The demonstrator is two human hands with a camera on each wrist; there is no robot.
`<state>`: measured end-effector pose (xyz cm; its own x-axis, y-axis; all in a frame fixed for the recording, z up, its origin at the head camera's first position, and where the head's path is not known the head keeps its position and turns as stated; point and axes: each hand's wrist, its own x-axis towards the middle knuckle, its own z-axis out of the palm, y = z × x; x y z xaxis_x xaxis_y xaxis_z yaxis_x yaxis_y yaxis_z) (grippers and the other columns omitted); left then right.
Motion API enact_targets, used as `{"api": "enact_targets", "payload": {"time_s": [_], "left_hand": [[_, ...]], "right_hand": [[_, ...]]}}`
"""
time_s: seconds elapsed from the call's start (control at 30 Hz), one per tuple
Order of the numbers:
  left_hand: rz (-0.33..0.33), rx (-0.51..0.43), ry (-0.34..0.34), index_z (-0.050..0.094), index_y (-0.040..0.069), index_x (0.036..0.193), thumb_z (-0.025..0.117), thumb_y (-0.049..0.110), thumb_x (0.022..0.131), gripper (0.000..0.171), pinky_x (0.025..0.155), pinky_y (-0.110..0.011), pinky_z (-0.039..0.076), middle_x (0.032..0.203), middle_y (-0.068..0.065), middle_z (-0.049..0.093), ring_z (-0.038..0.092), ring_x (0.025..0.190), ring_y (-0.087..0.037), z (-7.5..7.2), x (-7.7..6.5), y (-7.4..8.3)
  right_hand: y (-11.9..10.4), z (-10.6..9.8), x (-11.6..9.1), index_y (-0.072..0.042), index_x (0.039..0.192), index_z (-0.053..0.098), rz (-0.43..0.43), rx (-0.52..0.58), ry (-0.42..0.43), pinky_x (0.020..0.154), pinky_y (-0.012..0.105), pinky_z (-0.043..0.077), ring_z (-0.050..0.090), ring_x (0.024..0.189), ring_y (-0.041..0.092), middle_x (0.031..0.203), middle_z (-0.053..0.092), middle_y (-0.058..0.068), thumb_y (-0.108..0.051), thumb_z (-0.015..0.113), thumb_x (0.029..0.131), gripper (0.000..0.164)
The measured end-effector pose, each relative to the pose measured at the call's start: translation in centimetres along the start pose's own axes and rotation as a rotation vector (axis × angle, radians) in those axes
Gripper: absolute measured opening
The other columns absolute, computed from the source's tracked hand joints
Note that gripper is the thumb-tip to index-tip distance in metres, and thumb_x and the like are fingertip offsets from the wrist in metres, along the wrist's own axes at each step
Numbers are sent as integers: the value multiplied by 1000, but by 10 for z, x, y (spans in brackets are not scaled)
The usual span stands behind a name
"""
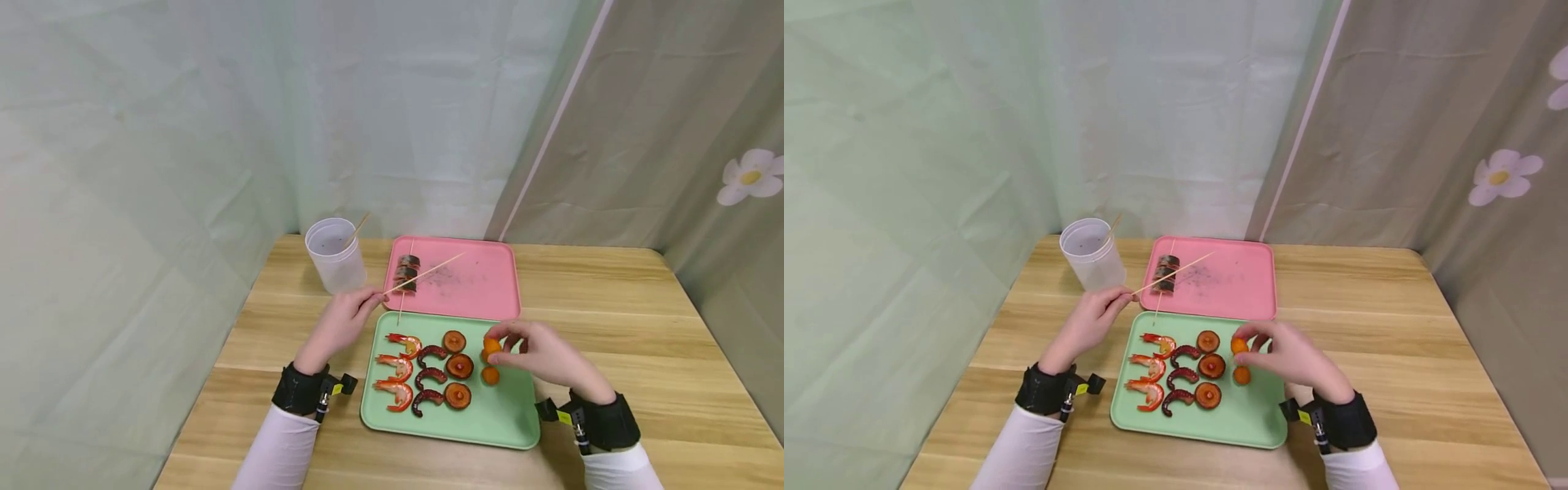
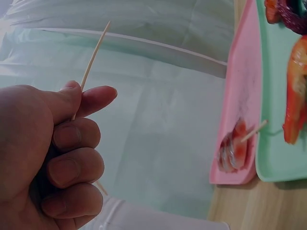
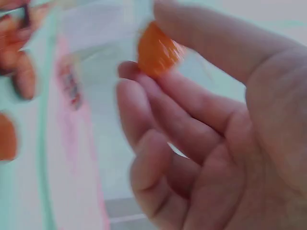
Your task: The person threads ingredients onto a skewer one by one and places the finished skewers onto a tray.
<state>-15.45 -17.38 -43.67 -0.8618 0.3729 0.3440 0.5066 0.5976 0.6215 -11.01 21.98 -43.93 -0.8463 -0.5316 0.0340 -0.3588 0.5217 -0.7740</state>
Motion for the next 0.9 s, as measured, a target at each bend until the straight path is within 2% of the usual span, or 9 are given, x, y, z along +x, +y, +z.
{"api": "enact_targets", "payload": {"time_s": [0.13,0.2,0.5,0.7,0.9], "left_hand": [[13,-2,0,78,9,110,62,17,110,18,80,-42,59,102,-3,78,70,85,-16,-3,2,4],[14,-2,5,78,8,110,62,16,110,18,84,-43,59,103,-4,79,72,91,-16,-4,2,5],[21,-2,25,78,8,110,62,14,110,17,82,-43,58,101,-4,78,70,86,-18,-10,-1,7],[29,1,34,79,7,111,63,12,109,16,75,-39,55,96,-2,76,63,78,-14,-14,-2,8],[39,8,42,79,7,110,64,12,109,16,71,-37,53,93,0,74,59,75,-13,-17,-2,9]], "right_hand": [[-11,-13,11,-13,126,72,26,71,120,77,30,54,67,93,17,108,73,-4,-24,81,99,31],[-15,-16,17,-13,127,71,33,83,133,79,30,55,67,95,18,109,72,-3,-23,80,100,31],[-29,-15,36,-14,129,68,18,134,130,82,32,55,67,97,22,112,72,0,-21,81,98,34],[-33,-18,42,-11,128,70,-5,169,222,75,30,56,67,90,24,108,73,4,-10,85,93,38],[-34,-19,45,-8,121,72,-46,188,313,74,26,54,65,87,21,105,71,5,-4,87,90,35]]}}
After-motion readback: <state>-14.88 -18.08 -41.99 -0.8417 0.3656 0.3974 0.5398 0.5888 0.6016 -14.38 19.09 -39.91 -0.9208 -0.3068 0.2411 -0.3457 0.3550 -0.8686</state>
